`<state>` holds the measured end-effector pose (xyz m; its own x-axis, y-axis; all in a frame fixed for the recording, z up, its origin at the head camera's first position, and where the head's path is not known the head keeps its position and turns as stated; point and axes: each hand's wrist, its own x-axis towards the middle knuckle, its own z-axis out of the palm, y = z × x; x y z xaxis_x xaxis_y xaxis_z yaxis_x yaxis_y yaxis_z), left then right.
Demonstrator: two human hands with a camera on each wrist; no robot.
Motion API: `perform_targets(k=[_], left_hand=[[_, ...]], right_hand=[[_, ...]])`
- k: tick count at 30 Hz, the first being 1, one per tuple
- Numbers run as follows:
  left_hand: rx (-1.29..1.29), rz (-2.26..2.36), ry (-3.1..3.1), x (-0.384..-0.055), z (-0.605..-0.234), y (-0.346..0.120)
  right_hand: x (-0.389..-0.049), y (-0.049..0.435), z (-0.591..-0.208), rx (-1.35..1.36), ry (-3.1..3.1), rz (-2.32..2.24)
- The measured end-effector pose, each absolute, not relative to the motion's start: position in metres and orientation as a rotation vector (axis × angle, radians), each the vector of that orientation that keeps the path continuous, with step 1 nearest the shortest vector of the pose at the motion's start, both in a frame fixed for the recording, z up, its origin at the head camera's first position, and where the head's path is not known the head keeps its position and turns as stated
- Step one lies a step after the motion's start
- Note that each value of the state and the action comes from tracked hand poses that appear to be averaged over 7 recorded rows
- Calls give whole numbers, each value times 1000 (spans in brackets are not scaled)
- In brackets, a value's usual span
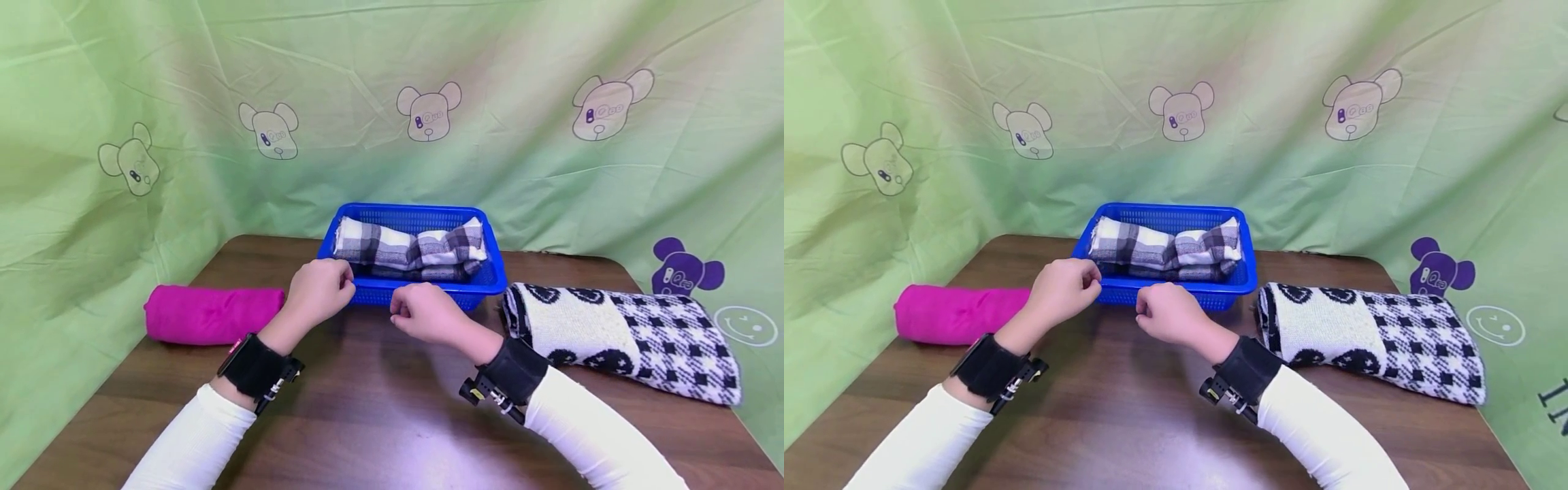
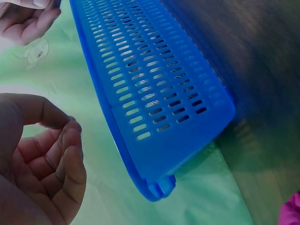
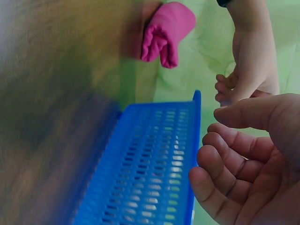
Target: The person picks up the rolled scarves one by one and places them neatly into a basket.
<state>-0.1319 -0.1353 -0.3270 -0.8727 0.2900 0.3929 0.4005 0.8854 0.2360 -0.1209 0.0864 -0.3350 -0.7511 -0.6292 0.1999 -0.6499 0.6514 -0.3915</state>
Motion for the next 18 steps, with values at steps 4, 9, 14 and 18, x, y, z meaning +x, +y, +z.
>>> perform_targets(k=[4,9,14,18], left_hand=[[-525,-460,-2692,-126,-333,-143],[-506,-459,-2716,-119,-339,-152],[-477,-474,-2743,-116,-344,-162],[-439,-486,-2778,-115,-349,-173]], right_hand=[[-119,80,-341,1108,-2809,707],[-116,74,-344,1120,-2832,747],[-113,66,-346,1141,-2831,756],[-112,59,-352,1165,-2835,756]])
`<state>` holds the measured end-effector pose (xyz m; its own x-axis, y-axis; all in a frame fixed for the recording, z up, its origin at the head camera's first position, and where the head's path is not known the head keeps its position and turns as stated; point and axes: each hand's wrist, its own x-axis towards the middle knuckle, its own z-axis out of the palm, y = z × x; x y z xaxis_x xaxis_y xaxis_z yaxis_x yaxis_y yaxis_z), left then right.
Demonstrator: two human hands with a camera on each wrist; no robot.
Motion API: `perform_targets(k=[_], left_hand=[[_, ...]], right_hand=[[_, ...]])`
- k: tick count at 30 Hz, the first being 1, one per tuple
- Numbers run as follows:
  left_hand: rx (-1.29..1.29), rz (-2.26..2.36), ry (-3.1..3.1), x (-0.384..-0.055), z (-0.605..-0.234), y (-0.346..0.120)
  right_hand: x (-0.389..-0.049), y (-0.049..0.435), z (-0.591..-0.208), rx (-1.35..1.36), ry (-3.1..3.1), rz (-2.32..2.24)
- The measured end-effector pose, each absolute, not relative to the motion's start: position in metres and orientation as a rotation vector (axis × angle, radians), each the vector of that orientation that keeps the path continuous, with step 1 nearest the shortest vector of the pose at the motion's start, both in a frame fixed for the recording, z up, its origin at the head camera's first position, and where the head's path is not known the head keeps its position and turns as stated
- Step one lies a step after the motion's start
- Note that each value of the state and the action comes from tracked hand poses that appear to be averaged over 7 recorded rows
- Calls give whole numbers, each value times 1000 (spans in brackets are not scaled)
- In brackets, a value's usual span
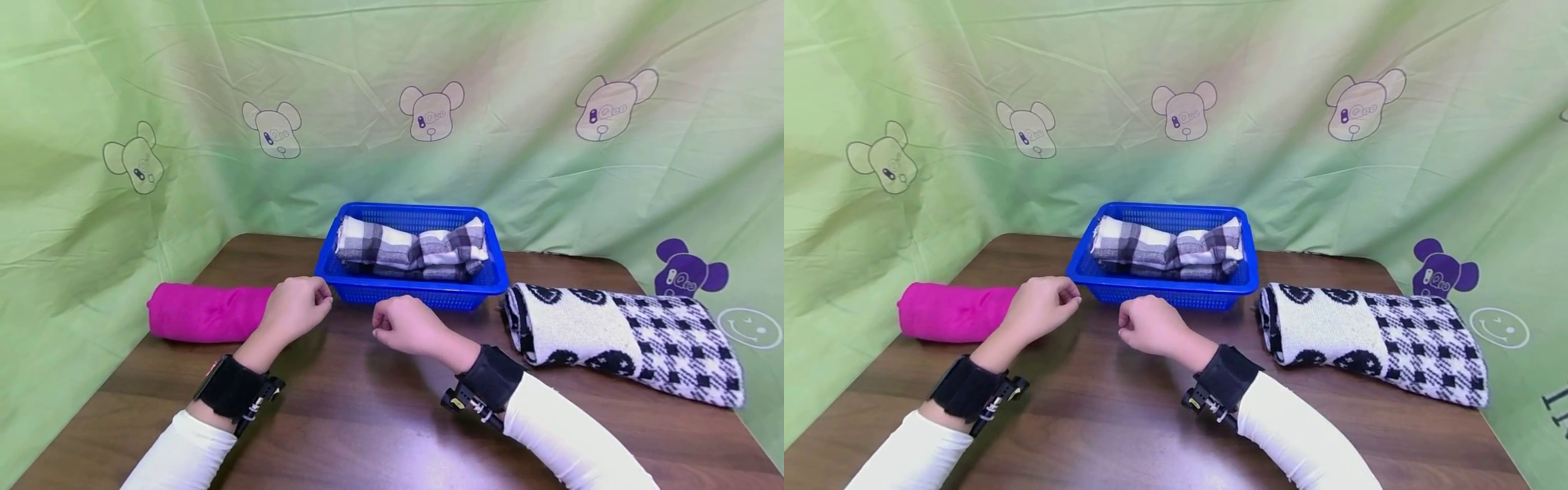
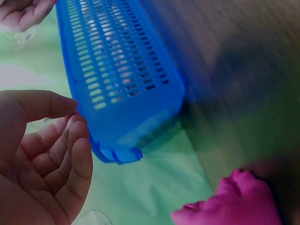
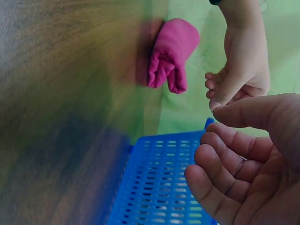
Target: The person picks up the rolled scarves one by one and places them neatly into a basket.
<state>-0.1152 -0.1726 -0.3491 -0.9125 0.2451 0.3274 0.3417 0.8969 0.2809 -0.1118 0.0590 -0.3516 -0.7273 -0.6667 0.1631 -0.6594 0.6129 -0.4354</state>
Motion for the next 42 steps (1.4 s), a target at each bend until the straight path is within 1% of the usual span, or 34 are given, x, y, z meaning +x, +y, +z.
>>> perform_targets(k=[14,23,33,42], left_hand=[[-354,-456,-2858,-111,-354,-202],[-308,-460,-2894,-106,-354,-220],[-240,-504,-2889,-105,-362,-247],[-133,-575,-2889,-101,-361,-269]], right_hand=[[-108,35,-371,-1225,2750,-752],[-107,20,-374,-1212,2772,-686],[-114,3,-382,-1218,2801,-566],[-123,-13,-382,-1166,2759,-584]])
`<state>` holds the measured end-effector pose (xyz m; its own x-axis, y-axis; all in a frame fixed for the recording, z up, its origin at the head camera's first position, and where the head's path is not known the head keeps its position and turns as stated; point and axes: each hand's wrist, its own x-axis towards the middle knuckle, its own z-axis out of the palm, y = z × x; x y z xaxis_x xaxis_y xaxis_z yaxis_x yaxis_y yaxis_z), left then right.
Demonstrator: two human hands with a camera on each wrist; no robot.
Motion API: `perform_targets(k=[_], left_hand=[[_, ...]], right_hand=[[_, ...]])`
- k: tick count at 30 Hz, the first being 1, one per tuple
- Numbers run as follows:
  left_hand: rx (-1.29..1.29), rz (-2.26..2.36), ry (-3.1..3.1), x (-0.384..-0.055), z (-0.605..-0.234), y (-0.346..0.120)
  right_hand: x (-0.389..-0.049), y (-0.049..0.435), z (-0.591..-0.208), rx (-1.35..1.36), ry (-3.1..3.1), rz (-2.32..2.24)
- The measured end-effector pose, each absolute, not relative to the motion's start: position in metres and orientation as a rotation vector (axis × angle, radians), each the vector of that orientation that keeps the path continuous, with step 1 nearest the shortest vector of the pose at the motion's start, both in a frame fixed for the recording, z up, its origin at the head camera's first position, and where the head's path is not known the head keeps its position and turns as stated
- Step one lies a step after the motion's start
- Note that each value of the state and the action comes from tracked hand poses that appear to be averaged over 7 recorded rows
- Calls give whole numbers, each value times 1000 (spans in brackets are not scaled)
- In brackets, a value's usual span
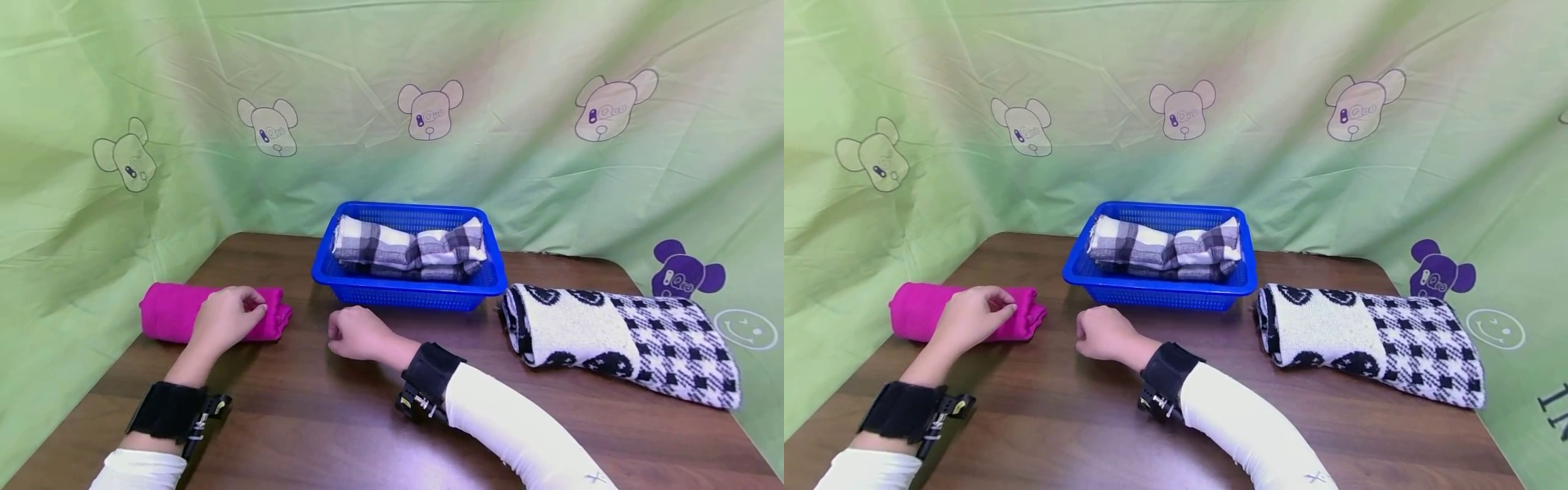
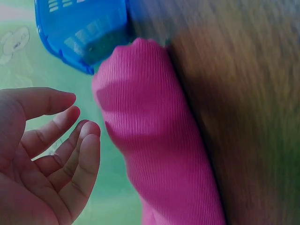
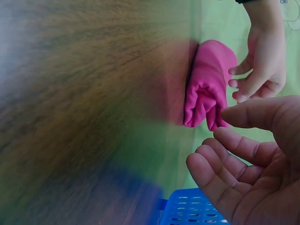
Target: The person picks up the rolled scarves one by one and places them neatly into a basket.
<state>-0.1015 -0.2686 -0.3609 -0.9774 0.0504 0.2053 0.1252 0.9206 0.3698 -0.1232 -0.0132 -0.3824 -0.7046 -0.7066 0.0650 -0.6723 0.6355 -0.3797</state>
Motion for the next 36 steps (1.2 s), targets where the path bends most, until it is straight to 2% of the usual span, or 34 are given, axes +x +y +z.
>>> perform_targets(k=[17,24,36], left_hand=[[93,-578,-2819,-114,-349,-332],[178,-484,-2845,-120,-348,-369],[402,-427,-2952,-111,-347,-412]], right_hand=[[-143,-46,-387,-926,2709,-825],[-147,-54,-390,-732,2634,-998],[-146,-69,-398,-331,2251,-1425]])
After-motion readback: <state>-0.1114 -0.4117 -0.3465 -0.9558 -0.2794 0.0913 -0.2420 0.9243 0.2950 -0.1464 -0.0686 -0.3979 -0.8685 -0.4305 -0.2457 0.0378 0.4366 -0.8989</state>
